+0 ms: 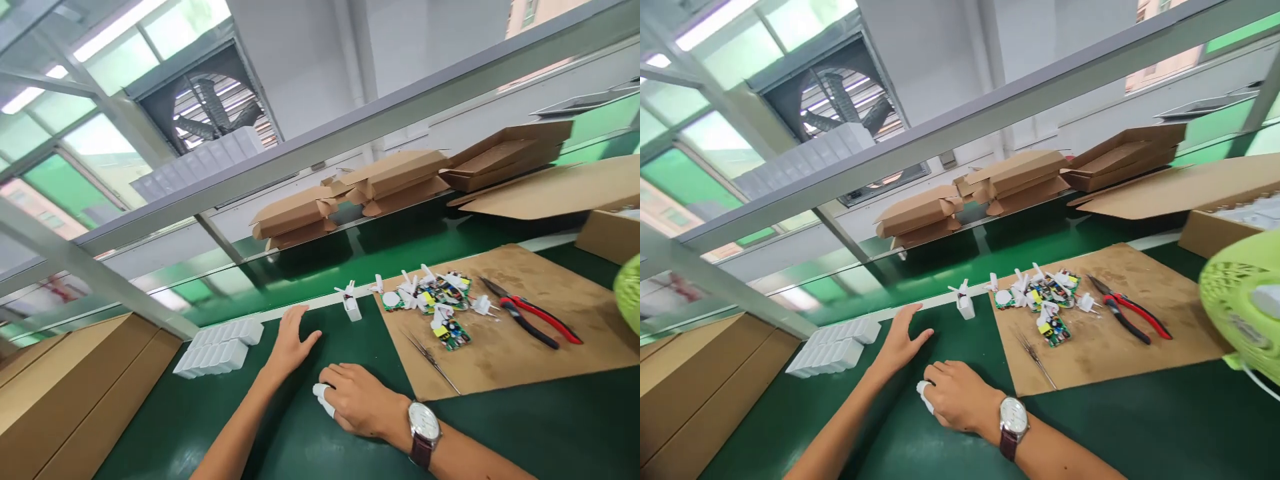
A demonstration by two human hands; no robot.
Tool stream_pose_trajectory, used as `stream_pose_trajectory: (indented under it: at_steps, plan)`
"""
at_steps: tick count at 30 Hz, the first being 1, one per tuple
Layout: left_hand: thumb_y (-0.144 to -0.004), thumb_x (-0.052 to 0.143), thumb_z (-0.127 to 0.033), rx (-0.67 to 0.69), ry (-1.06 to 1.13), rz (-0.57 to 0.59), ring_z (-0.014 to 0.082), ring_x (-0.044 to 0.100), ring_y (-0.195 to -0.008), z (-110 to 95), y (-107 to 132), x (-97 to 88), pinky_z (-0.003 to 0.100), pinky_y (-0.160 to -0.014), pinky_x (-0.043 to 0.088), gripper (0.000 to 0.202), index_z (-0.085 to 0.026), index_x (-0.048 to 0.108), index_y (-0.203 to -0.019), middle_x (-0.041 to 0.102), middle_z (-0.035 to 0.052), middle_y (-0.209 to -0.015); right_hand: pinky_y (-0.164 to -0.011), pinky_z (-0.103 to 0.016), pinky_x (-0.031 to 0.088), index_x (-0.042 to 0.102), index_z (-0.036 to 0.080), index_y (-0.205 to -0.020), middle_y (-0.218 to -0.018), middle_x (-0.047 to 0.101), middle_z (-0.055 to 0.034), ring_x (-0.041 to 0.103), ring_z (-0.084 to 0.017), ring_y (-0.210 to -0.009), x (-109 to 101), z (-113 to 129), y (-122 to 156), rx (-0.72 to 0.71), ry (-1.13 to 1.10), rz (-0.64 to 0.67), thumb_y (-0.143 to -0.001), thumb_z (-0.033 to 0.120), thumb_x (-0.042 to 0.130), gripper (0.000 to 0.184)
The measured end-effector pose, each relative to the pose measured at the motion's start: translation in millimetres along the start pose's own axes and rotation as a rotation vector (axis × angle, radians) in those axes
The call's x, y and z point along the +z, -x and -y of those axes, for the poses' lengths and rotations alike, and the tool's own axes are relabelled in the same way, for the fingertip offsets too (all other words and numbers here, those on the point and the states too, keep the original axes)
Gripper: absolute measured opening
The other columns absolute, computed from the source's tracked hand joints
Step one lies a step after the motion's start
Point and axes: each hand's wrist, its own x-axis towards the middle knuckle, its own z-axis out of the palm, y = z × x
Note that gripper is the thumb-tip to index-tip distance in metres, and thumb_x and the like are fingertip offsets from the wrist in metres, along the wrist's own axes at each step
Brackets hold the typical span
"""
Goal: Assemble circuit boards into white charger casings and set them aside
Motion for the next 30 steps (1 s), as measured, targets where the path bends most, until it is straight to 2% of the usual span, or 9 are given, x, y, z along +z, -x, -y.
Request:
stream_pose_trajectory:
  at_steps: [4,6,8,11,13,17,20,25,30]
  plan:
    - [-0.088,0.064,-0.031,-0.107,-0.337,-0.134,0.0406,0.049,-0.135,41,13,-57.2,0.063,-0.110,0.042,0.034,-0.017,0.066,-0.119,0.065,0.0187,-0.129,-0.077,-0.033,0.046,0.066,0.017,-0.094,-0.105,0.070,-0.0086,0.061,-0.021,-0.091,3,1,3,-0.027,-0.008,0.034,-0.088,0.014,0.063,0.008]
    - [-0.087,0.065,-0.031,-0.200,-0.535,-0.146,0.0457,0.047,-0.135,58,20,-74.8,0.067,-0.104,0.044,0.027,-0.014,0.072,-0.107,0.064,0.0229,-0.131,-0.077,-0.033,0.046,0.066,0.017,-0.093,-0.104,0.070,-0.0082,0.061,-0.021,-0.090,5,0,3,-0.026,-0.006,0.052,-0.088,0.014,0.062,0.007]
    - [-0.086,0.065,-0.029,-0.233,-0.644,-0.095,0.0483,0.045,-0.136,70,26,-81.3,0.067,-0.101,0.045,0.020,-0.014,0.075,-0.093,0.063,0.0253,-0.132,-0.076,-0.033,0.046,0.066,0.017,-0.092,-0.103,0.070,-0.0078,0.062,-0.020,-0.088,7,-2,2,-0.014,-0.002,0.061,-0.089,0.014,0.061,0.006]
    - [-0.085,0.061,-0.023,-0.203,-0.643,-0.044,0.0473,0.047,-0.135,72,26,-72.9,0.065,-0.098,0.048,0.017,-0.015,0.072,-0.076,0.065,0.0238,-0.129,-0.075,-0.032,0.047,0.066,0.017,-0.090,-0.103,0.071,-0.0068,0.063,-0.019,-0.085,9,-7,2,0.006,0.007,0.024,-0.089,0.013,0.060,0.007]
    - [-0.085,0.061,-0.024,-0.142,-0.547,-0.070,0.0433,0.052,-0.131,62,21,-59.4,0.060,-0.098,0.050,0.018,-0.018,0.069,-0.071,0.068,0.0195,-0.125,-0.075,-0.032,0.048,0.066,0.017,-0.091,-0.103,0.072,-0.0066,0.063,-0.019,-0.084,7,-12,3,0.013,0.018,-0.033,-0.089,0.012,0.060,0.009]
    - [-0.089,0.060,-0.030,0.079,-0.253,-0.114,0.0331,0.062,-0.120,22,16,-26.4,0.050,-0.099,0.053,0.022,-0.021,0.062,-0.070,0.070,0.0133,-0.121,-0.083,-0.035,0.052,0.067,0.017,-0.100,-0.110,0.071,-0.0089,0.064,-0.022,-0.093,-13,-34,12,0.090,0.057,-0.173,-0.089,0.010,0.060,0.015]
    - [-0.092,0.056,-0.030,0.183,-0.084,-0.100,0.0296,0.065,-0.118,-6,22,-5.5,0.045,-0.096,0.056,0.023,-0.021,0.058,-0.071,0.069,0.0128,-0.123,-0.094,-0.039,0.052,0.065,0.017,-0.112,-0.118,0.069,-0.0112,0.063,-0.025,-0.106,-38,-62,27,0.292,0.107,-0.199,-0.090,0.009,0.057,0.024]
    - [-0.092,0.063,-0.037,0.143,0.104,-0.021,0.0241,0.071,-0.099,-24,36,11.0,0.039,-0.082,0.061,0.022,-0.022,0.057,-0.077,0.069,0.0098,-0.123,-0.100,-0.054,0.048,0.063,0.013,-0.109,-0.118,0.065,-0.0179,0.057,-0.033,-0.114,-67,-109,56,0.535,0.180,-0.132,-0.078,-0.001,0.051,0.037]
    - [-0.091,0.066,-0.038,0.090,0.177,0.034,0.0248,0.071,-0.101,-25,41,10.9,0.041,-0.084,0.063,0.015,-0.023,0.063,-0.088,0.066,0.0098,-0.128,-0.105,-0.058,0.044,0.064,0.015,-0.105,-0.116,0.067,-0.0154,0.056,-0.033,-0.118,-67,-135,61,0.609,0.095,-0.120,-0.069,-0.003,0.052,0.042]
